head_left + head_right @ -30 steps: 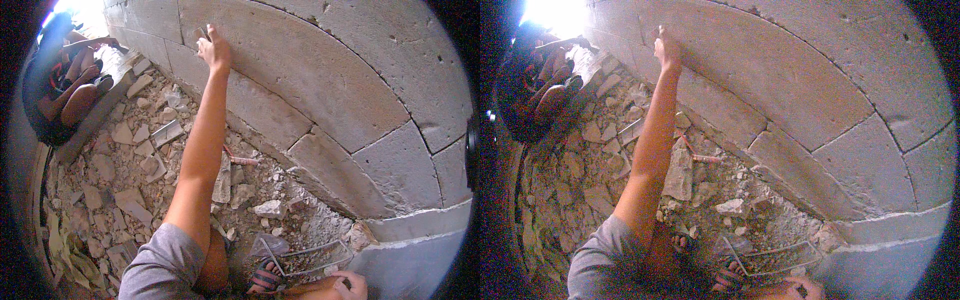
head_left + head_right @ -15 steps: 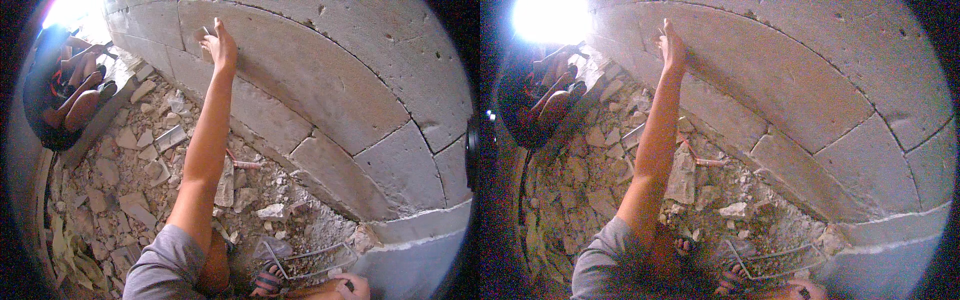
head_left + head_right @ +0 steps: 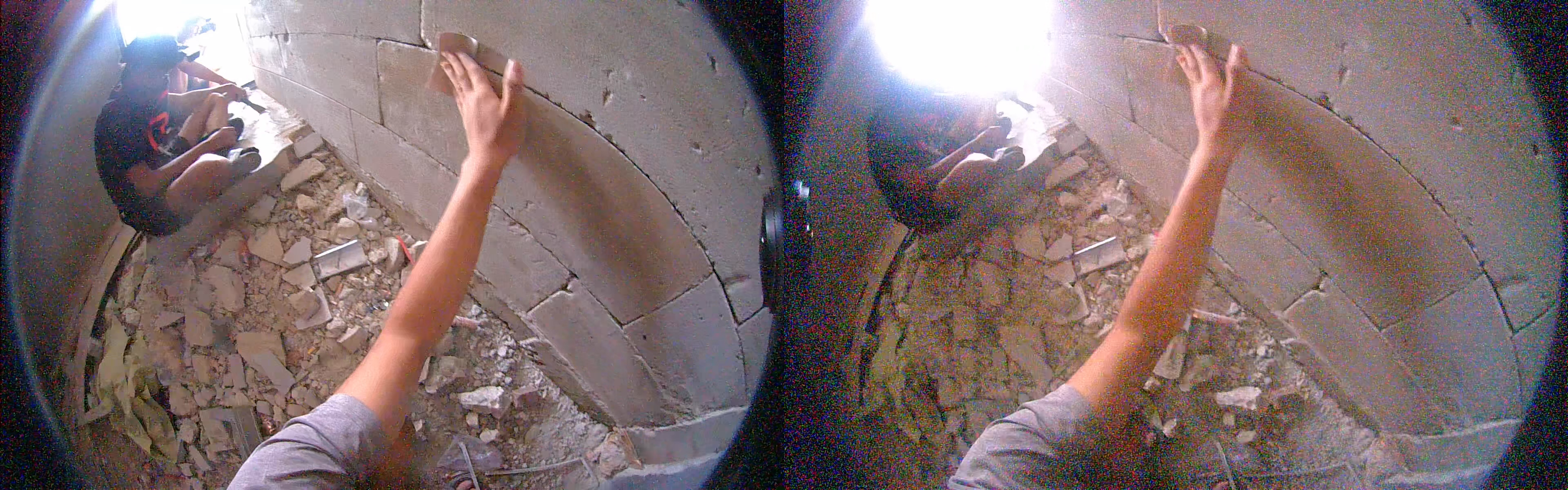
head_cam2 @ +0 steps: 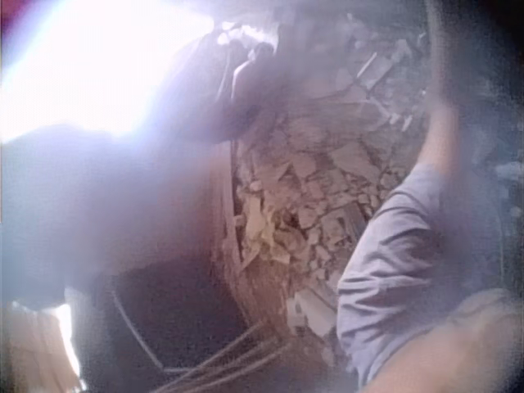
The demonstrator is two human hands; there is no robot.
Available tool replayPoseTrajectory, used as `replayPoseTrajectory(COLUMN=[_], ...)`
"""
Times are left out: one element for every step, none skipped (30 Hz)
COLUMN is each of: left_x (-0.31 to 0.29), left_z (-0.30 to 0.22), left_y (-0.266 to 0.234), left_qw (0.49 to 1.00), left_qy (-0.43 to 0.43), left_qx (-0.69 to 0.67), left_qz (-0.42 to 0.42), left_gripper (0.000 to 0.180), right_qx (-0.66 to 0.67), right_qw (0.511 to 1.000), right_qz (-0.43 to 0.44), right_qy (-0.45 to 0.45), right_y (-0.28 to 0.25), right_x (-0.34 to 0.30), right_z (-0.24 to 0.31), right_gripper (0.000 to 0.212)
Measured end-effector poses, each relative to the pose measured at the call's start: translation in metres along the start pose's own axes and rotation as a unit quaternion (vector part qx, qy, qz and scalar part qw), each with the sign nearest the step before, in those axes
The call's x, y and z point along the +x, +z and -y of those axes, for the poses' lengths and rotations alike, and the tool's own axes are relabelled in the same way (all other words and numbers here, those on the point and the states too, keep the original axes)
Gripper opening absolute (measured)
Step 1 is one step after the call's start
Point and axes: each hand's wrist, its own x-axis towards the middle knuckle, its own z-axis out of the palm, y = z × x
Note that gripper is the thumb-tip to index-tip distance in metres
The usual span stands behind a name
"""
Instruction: The person sands the surface of a concrete block wall using a piece of sandpaper, rubbing it against the mortar joints and the block faces.
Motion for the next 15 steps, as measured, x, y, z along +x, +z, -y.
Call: replayPoseTrajectory(left_x=[-0.003,-0.008,-0.014,-0.018,-0.022,-0.028,-0.033,-0.038,-0.043,-0.050,-0.056,-0.062,-0.068,-0.075,-0.084], left_z=[-0.017,-0.040,-0.044,-0.047,-0.050,-0.053,-0.056,-0.060,-0.062,-0.065,-0.070,-0.074,-0.080,-0.088,-0.096], left_y=[-0.006,-0.013,-0.015,-0.016,-0.015,-0.014,-0.014,-0.013,-0.012,-0.011,-0.013,-0.014,-0.014,-0.014,-0.013], left_qw=[1.000,0.997,0.998,0.998,0.999,0.998,0.998,0.997,0.996,0.995,0.994,0.993,0.991,0.989,0.987], left_qy=[-0.016,-0.057,-0.044,-0.030,-0.018,-0.013,-0.008,-0.003,0.002,0.009,0.016,0.023,0.039,0.055,0.070], left_qx=[-0.016,-0.056,-0.045,-0.033,-0.023,-0.015,-0.007,0.000,0.008,0.010,0.012,0.014,0.015,0.012,0.007], left_qz=[0.009,0.019,0.027,0.036,0.045,0.055,0.064,0.075,0.089,0.098,0.107,0.115,0.126,0.136,0.147], left_gripper=[0.091,0.090,0.091,0.092,0.092,0.093,0.093,0.094,0.095,0.096,0.096,0.096,0.097,0.097,0.097], right_qx=[-0.016,-0.029,-0.022,-0.015,-0.008,0.005,0.018,0.031,0.025,0.019,0.012,0.008,0.003,0.000,0.000], right_qw=[1.000,1.000,1.000,0.999,0.998,0.998,0.998,0.998,0.998,0.998,0.999,0.999,1.000,1.000,1.000], right_qz=[0.006,0.011,0.019,0.029,0.037,0.037,0.038,0.038,0.037,0.036,0.034,0.030,0.027,0.023,0.022], right_qy=[-0.003,-0.004,0.011,0.025,0.041,0.043,0.045,0.047,0.044,0.042,0.039,0.022,0.005,-0.011,-0.008], right_y=[-0.001,-0.002,-0.002,-0.003,-0.003,-0.003,-0.002,-0.002,-0.003,-0.003,-0.002,-0.002,0.000,0.000,0.000], right_x=[0.001,0.002,0.002,0.002,0.002,0.002,0.001,0.001,0.000,-0.002,-0.004,-0.005,-0.006,-0.007,-0.009], right_z=[0.002,0.002,0.002,0.002,0.003,0.003,0.003,0.001,0.000,-0.002,-0.004,-0.007,-0.011,-0.014,-0.013], right_gripper=[0.025,0.025,0.025,0.025,0.026,0.026,0.026,0.026,0.026,0.026,0.026,0.027,0.027,0.027,0.027])
